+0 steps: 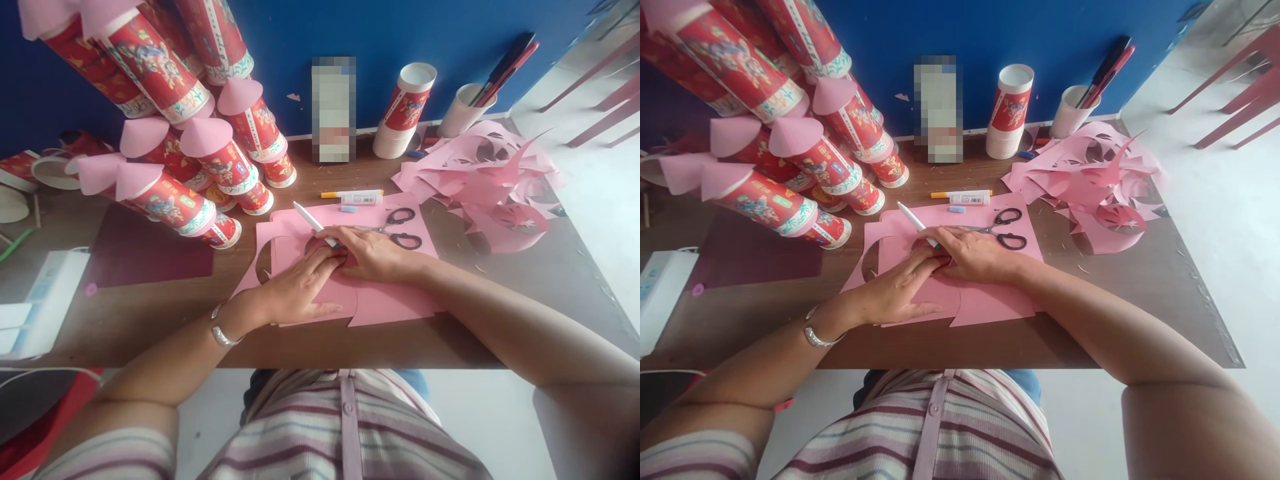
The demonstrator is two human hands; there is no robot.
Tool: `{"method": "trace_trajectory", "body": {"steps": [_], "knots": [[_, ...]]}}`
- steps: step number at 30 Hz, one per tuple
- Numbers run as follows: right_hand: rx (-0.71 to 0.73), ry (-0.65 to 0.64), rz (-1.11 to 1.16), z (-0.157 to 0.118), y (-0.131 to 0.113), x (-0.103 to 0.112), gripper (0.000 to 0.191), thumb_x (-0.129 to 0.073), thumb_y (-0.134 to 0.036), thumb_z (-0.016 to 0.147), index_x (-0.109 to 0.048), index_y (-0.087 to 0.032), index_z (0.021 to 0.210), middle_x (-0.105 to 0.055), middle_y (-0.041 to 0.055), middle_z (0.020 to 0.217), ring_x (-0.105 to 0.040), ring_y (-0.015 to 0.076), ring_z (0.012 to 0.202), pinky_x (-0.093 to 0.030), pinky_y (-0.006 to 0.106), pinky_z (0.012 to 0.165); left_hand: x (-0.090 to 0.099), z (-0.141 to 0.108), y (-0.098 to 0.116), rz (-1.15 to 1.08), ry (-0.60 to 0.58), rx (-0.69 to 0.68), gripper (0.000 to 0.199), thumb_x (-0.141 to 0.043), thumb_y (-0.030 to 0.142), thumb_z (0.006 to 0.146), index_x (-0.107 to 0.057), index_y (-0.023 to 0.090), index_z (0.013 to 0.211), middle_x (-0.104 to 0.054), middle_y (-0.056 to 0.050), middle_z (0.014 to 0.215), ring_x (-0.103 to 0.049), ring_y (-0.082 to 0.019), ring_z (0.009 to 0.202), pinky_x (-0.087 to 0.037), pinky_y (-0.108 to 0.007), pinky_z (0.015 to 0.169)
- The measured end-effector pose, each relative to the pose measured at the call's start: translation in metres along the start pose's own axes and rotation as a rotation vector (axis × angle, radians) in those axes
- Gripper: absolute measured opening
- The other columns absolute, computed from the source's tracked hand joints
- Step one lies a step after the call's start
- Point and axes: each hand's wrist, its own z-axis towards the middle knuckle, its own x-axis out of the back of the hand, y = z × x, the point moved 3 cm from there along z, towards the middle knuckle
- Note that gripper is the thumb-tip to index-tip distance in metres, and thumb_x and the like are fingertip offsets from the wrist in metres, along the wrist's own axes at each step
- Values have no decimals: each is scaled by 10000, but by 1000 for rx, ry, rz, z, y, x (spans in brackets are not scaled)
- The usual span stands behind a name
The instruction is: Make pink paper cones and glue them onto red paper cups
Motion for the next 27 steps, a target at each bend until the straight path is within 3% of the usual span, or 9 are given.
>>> {"method": "trace_trajectory", "body": {"steps": [5,7,10,14,18,22,27], "knots": [[0,21,-10,0,0,0,602,-740,-292,918,-496,-195,1460,-727,164,1339,-738,289,1167,-617,393,909,22,-7,5,133,109,-87,361,-632,353,1022,-632,169,1333,-675,-137,1329,-679,-246,1256,-599,-383,1080],[4,14,-21,-1,1,-1,640,-765,-321,904,-490,-199,1469,-718,162,1361,-733,296,1185,-612,388,931,37,-8,6,274,243,-88,200,-607,248,1034,-680,174,1206,-724,-93,1192,-724,-190,1090,-613,-319,983],[-3,9,-61,-2,4,-2,695,-799,-279,852,-492,-198,1470,-710,165,1375,-728,315,1197,-610,389,931,54,-4,3,570,439,-80,191,-573,119,1017,-693,171,1156,-714,-80,1073,-698,-176,959,-585,-280,809],[-28,-7,-83,-2,5,-2,665,-783,-270,840,-520,-199,1446,-743,155,1298,-748,318,1135,-609,380,875,55,11,-9,800,398,-115,228,-495,66,1014,-698,169,1017,-653,-63,961,-611,-154,802,-500,-275,690],[-64,-14,-83,-1,4,-1,618,-762,-296,849,-547,-223,1424,-767,129,1248,-758,314,1091,-603,374,845,51,19,-14,896,383,-142,236,-486,36,999,-659,149,885,-614,-57,908,-580,-143,774,-437,-267,628],[-90,-24,-72,-1,5,-1,720,-775,-353,854,-492,-249,1507,-754,127,1301,-761,332,1099,-616,385,824,51,18,-16,960,370,-156,213,-497,44,995,-638,148,875,-622,-50,861,-595,-152,749,-431,-282,609],[-67,-32,-17,-1,7,1,797,-772,-335,856,-424,-268,1569,-642,127,1509,-714,331,1250,-613,435,981,62,-6,-22,843,529,-80,85,-572,121,958,-644,154,927,-657,-38,812,-598,-156,654,-402,-294,529]]}}
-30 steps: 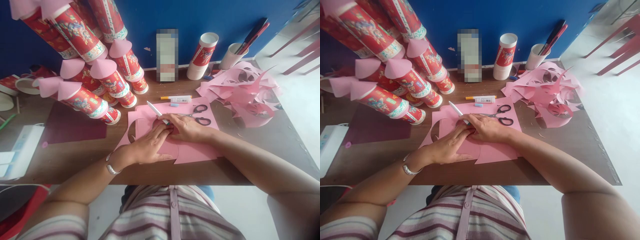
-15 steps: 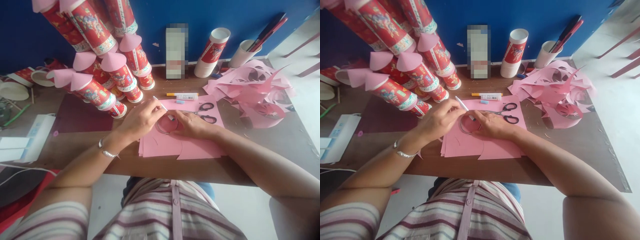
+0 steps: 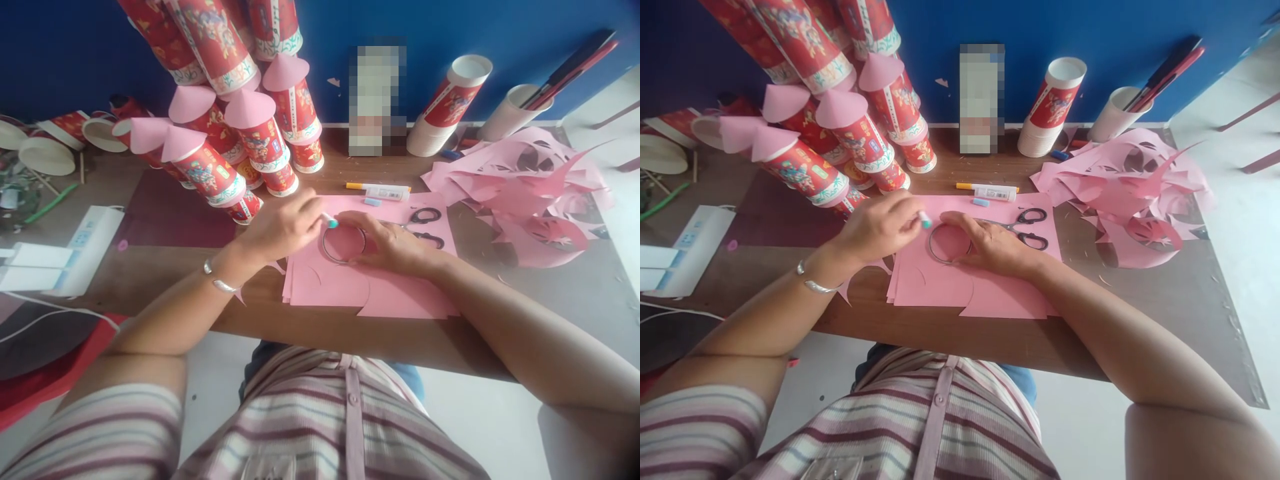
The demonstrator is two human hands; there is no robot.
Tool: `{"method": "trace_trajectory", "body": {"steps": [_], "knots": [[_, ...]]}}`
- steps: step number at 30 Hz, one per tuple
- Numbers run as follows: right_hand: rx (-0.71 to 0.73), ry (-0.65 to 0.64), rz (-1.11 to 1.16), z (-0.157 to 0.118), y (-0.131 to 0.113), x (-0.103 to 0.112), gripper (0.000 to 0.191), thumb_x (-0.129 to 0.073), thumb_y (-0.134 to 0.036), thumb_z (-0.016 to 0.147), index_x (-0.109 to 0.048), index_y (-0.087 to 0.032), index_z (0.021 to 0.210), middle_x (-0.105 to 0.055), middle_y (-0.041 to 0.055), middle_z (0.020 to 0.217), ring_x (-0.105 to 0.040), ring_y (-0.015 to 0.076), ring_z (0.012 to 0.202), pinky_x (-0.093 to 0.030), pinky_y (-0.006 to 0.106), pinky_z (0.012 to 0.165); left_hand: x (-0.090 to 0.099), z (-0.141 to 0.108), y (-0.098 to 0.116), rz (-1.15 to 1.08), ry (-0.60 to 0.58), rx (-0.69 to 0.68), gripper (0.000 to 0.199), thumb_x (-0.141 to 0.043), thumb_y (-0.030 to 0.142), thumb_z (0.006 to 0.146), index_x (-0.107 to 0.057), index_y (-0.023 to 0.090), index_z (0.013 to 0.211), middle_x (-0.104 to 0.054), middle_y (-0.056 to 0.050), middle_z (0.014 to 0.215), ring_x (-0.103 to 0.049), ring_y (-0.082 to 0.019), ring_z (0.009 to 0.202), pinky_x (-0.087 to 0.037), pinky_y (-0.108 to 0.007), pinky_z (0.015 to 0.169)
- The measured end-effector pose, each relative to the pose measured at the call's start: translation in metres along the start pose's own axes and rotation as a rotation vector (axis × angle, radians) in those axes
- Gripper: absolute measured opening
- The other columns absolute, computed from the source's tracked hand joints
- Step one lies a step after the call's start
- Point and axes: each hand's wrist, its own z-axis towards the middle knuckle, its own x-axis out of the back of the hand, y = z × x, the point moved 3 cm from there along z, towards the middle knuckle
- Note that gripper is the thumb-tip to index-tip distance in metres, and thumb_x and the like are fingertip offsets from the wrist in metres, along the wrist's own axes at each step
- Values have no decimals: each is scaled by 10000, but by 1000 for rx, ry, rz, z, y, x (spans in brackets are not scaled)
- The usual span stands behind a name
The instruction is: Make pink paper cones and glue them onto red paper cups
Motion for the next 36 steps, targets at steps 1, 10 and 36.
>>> {"method": "trace_trajectory", "body": {"steps": [1,10,36], "knots": [[3,-8,8,0,0,0,778,-765,-330,862,-434,-268,1564,-624,122,1534,-696,331,1285,-604,440,1009,5,-5,-3,-40,30,49,72,-588,114,940,-646,157,939,-667,-31,806,-612,-157,661,-417,-291,537],[-22,-7,48,1,4,-1,776,-784,-456,873,-471,-264,1556,-628,130,1528,-694,375,1270,-582,504,1039,41,-42,27,-703,-28,306,119,-769,168,897,-679,192,971,-750,10,814,-649,-91,639,-514,-225,607],[-63,-47,31,1,0,2,777,-776,-359,857,-469,-258,1563,-608,127,1549,-677,390,1287,-574,501,1031,23,-67,63,-430,-93,79,280,-692,115,946,-647,213,1204,-803,-37,1036,-781,-156,877,-650,-281,813]]}}
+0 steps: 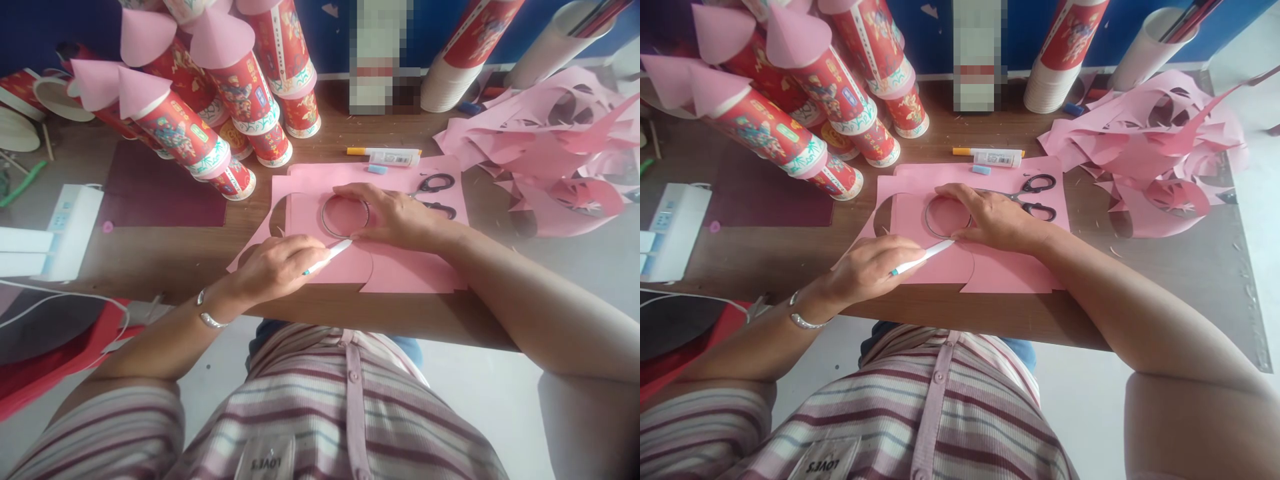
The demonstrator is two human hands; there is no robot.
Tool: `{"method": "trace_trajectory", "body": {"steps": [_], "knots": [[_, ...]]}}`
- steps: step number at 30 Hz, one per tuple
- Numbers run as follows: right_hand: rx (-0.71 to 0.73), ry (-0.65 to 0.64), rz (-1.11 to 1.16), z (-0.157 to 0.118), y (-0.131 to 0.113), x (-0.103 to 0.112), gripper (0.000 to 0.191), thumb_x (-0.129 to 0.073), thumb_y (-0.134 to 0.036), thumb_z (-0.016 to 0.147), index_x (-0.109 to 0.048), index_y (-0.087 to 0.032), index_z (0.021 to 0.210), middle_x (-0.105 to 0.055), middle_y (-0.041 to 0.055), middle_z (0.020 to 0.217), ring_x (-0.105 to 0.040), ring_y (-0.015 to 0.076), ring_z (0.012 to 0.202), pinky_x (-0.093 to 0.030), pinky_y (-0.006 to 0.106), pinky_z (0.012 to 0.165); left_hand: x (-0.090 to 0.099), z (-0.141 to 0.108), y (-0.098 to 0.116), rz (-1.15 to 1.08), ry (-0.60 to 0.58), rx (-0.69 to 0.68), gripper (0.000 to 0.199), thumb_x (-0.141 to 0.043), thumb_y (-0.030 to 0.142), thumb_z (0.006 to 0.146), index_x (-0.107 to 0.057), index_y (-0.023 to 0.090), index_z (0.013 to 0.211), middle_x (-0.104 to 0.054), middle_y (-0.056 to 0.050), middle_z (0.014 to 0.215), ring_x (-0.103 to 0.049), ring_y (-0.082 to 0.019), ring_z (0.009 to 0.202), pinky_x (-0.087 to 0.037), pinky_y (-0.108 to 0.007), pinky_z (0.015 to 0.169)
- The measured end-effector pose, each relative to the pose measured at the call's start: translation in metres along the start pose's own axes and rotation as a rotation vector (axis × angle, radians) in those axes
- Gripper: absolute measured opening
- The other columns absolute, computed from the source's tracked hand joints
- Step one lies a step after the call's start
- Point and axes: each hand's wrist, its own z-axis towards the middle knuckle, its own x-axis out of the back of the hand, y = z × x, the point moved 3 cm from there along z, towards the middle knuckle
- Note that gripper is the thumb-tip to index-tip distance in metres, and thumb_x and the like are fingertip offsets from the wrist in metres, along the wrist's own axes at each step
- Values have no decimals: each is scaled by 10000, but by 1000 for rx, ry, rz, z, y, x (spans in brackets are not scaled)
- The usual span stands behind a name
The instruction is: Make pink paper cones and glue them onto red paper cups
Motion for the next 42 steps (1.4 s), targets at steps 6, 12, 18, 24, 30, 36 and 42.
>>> {"method": "trace_trajectory", "body": {"steps": [6,12,18,24,30,36,42], "knots": [[-7,-3,-13,1,-2,1,778,-776,-350,854,-467,-257,1562,-615,119,1544,-679,374,1286,-571,489,1037,4,4,4,91,37,-60,222,-700,121,939,-643,188,1143,-788,-16,913,-764,-149,770,-626,-261,727],[-1,12,-28,0,-1,1,771,-776,-361,850,-475,-277,1554,-631,104,1528,-697,377,1250,-582,490,1012,11,5,5,129,18,-48,224,-704,123,939,-629,201,1135,-790,-3,899,-764,-142,755,-595,-255,703],[-1,4,-38,0,-3,1,754,-770,-383,865,-481,-264,1551,-631,108,1528,-698,383,1252,-584,492,1006,17,6,4,139,40,-62,167,-718,112,931,-639,195,1052,-794,-4,881,-760,-132,740,-572,-247,689],[-24,-7,-30,1,-2,0,784,-785,-336,837,-478,-263,1555,-606,113,1555,-678,392,1295,-569,498,1041,21,5,3,146,44,-33,128,-718,122,928,-680,202,1021,-791,5,849,-752,-128,731,-568,-242,714],[-5,1,-22,0,-3,0,775,-778,-337,842,-481,-261,1554,-610,111,1552,-668,379,1318,-580,481,1034,24,-1,-3,163,69,-25,119,-737,127,919,-682,180,1010,-798,-21,869,-750,-133,728,-563,-244,680],[11,7,-21,-1,-3,1,748,-762,-349,860,-485,-273,1551,-605,116,1560,-667,376,1317,-586,503,1039,24,-4,-7,150,47,9,104,-712,135,932,-691,195,1014,-790,-7,851,-751,-132,742,-572,-240,690],[14,2,-8,-1,-2,1,753,-768,-370,864,-480,-299,1557,-589,106,1577,-650,383,1344,-577,542,1071,23,-4,-7,110,67,22,93,-689,135,953,-660,189,1023,-785,-7,853,-752,-133,753,-585,-245,712]]}}
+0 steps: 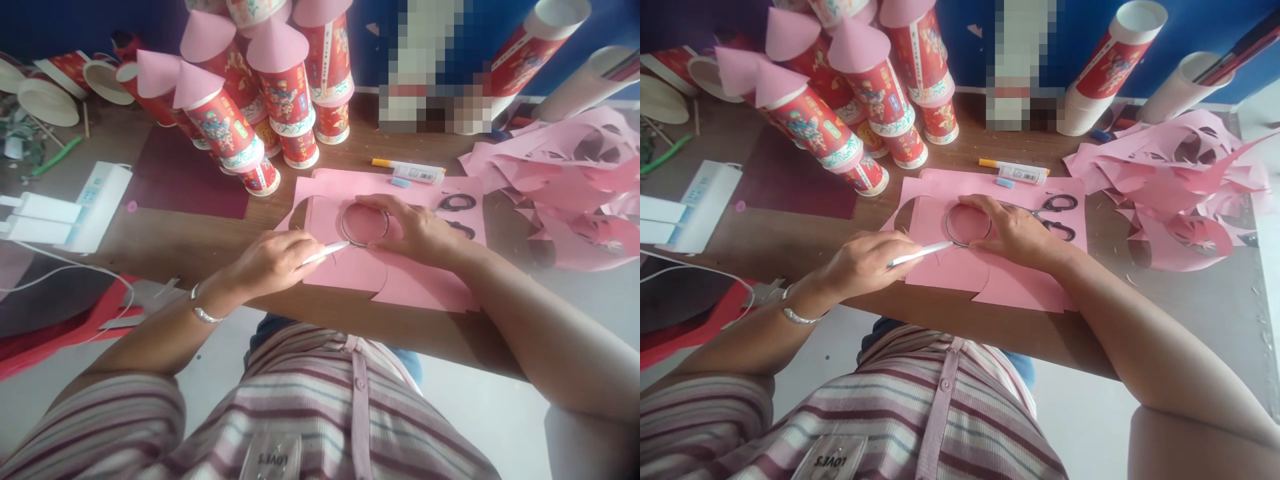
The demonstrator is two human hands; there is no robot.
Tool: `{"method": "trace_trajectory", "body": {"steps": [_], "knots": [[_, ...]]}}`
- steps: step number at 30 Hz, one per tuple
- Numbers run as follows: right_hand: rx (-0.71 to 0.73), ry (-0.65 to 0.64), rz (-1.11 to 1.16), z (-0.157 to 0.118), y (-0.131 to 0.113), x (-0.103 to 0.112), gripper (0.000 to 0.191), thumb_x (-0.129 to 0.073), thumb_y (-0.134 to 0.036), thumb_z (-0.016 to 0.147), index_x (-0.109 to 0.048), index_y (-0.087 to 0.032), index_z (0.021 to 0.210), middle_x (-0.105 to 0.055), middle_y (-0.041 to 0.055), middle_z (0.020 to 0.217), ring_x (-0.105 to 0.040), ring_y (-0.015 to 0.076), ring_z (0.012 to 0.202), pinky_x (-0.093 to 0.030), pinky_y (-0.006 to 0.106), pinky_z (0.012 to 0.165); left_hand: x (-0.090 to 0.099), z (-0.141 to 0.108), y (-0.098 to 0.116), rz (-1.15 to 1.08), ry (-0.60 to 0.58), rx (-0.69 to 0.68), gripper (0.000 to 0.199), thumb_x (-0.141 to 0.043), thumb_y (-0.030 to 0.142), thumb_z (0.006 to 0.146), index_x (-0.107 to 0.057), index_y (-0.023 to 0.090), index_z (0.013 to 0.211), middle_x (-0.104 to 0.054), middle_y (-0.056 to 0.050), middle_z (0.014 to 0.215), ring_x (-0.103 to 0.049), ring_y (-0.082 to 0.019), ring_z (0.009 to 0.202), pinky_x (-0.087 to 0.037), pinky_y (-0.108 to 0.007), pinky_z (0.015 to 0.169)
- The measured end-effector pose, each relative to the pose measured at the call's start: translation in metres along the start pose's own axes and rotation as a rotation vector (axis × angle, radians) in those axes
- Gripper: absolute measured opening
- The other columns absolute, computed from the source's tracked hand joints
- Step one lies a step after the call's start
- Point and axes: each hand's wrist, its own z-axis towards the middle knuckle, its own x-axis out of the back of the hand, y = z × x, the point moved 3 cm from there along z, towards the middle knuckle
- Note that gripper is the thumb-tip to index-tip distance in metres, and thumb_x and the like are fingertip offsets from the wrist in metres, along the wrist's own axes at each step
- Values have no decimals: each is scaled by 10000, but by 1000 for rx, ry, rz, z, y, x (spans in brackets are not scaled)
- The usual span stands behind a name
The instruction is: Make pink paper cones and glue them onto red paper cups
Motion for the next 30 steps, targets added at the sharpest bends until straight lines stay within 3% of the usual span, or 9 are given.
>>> {"method": "trace_trajectory", "body": {"steps": [15,22,30], "knots": [[-26,11,-13,-1,-1,-1,750,-784,-396,853,-503,-291,1540,-617,116,1549,-661,387,1337,-589,565,1062,-4,-9,-11,33,-4,42,47,-652,214,1006,-620,180,1015,-740,2,844,-716,-116,744,-545,-233,679],[-57,2,-33,-1,-2,1,741,-772,-387,858,-501,-286,1540,-614,105,1555,-669,371,1332,-597,542,1061,0,-4,-24,-60,17,147,37,-669,186,986,-646,187,1015,-732,1,851,-687,-114,749,-525,-239,702],[-74,2,-26,-2,-2,1,726,-758,-438,883,-501,-293,1547,-611,104,1559,-668,364,1334,-606,530,1049,-14,6,-41,-117,61,161,57,-676,178,969,-641,185,925,-706,3,786,-657,-124,702,-475,-251,649]]}}
